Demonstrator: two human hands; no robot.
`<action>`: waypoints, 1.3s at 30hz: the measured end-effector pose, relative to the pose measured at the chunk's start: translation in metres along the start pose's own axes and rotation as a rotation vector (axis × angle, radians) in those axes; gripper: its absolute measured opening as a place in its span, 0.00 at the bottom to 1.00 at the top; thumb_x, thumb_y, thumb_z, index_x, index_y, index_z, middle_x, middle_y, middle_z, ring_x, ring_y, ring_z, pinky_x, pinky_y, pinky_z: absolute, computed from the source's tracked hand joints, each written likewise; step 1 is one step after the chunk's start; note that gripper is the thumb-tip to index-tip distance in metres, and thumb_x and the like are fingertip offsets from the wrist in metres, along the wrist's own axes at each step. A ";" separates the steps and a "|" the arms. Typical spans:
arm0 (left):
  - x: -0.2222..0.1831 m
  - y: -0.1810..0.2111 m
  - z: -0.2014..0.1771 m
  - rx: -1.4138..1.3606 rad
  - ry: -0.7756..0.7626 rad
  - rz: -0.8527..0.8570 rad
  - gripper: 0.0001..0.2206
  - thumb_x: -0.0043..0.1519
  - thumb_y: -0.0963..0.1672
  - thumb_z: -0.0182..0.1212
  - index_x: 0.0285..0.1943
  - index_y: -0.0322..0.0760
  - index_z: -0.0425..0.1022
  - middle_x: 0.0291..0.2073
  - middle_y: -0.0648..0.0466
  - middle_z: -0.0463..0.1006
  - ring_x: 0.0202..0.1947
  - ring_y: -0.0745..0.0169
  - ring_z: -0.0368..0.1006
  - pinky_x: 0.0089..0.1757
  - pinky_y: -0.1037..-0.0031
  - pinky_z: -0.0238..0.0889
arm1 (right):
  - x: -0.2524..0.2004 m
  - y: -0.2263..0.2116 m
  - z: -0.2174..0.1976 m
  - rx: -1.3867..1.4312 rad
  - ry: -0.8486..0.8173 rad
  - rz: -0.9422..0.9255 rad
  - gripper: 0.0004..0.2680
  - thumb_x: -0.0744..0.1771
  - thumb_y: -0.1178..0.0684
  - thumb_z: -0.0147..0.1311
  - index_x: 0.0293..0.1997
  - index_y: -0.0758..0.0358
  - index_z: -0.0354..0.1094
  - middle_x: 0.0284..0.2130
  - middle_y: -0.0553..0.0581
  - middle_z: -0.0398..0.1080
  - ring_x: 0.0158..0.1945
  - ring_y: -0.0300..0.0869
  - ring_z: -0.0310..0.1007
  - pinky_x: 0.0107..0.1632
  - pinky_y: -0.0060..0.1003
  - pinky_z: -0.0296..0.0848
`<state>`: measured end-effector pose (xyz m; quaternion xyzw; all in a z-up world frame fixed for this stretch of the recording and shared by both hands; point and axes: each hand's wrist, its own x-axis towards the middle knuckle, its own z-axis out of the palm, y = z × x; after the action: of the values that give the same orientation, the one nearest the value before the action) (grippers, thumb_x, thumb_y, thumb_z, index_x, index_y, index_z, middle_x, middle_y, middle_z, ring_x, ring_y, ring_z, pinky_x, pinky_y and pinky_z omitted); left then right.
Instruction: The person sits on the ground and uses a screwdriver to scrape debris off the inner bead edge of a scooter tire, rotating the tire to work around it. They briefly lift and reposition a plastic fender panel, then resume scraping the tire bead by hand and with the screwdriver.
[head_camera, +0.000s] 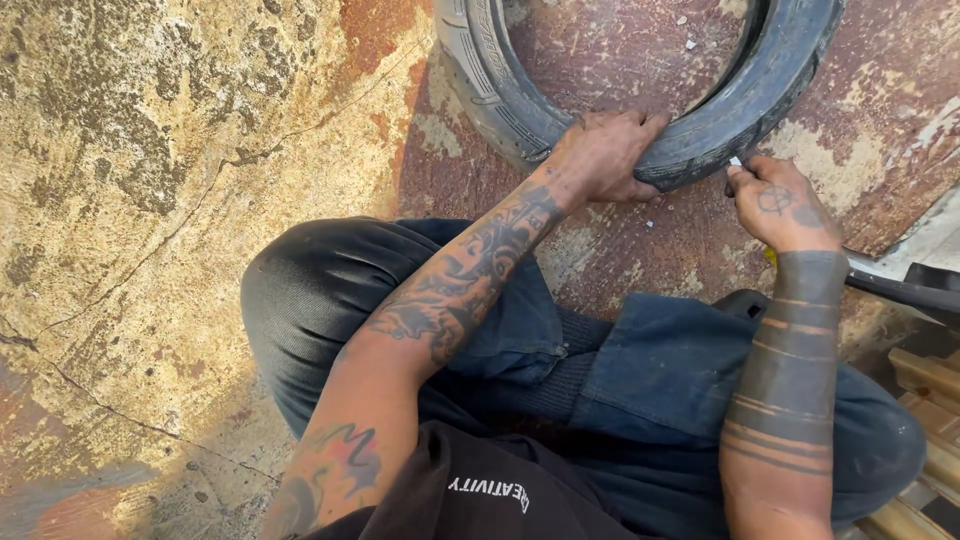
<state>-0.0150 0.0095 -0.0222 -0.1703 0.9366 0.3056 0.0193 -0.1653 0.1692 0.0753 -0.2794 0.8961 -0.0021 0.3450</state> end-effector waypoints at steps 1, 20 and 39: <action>0.000 -0.002 -0.003 -0.002 0.002 -0.001 0.48 0.47 0.59 0.82 0.72 0.41 0.60 0.52 0.48 0.78 0.48 0.45 0.78 0.52 0.44 0.69 | 0.002 0.004 0.003 -0.002 0.000 0.000 0.17 0.72 0.48 0.42 0.65 0.66 0.67 0.55 0.68 0.72 0.53 0.62 0.71 0.53 0.55 0.67; -0.008 0.004 -0.039 0.068 -0.017 -0.028 0.44 0.51 0.59 0.76 0.74 0.41 0.64 0.55 0.47 0.74 0.51 0.41 0.73 0.53 0.44 0.62 | 0.045 0.048 0.036 0.154 0.422 -0.385 0.15 0.74 0.50 0.37 0.57 0.72 0.35 0.49 0.85 0.67 0.37 0.54 0.77 0.44 0.45 0.83; -0.016 0.039 -0.088 -0.256 0.302 0.482 0.15 0.59 0.42 0.71 0.55 0.36 0.81 0.47 0.53 0.78 0.48 0.54 0.69 0.50 0.64 0.65 | -0.014 -0.021 -0.002 0.673 -0.230 -0.409 0.17 0.70 0.39 0.35 0.57 0.62 0.47 0.28 0.51 0.58 0.28 0.36 0.57 0.33 0.33 0.60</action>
<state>-0.0066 -0.0066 0.0738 0.0120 0.8963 0.3880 -0.2145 -0.1475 0.1581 0.0892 -0.3217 0.7271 -0.3324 0.5073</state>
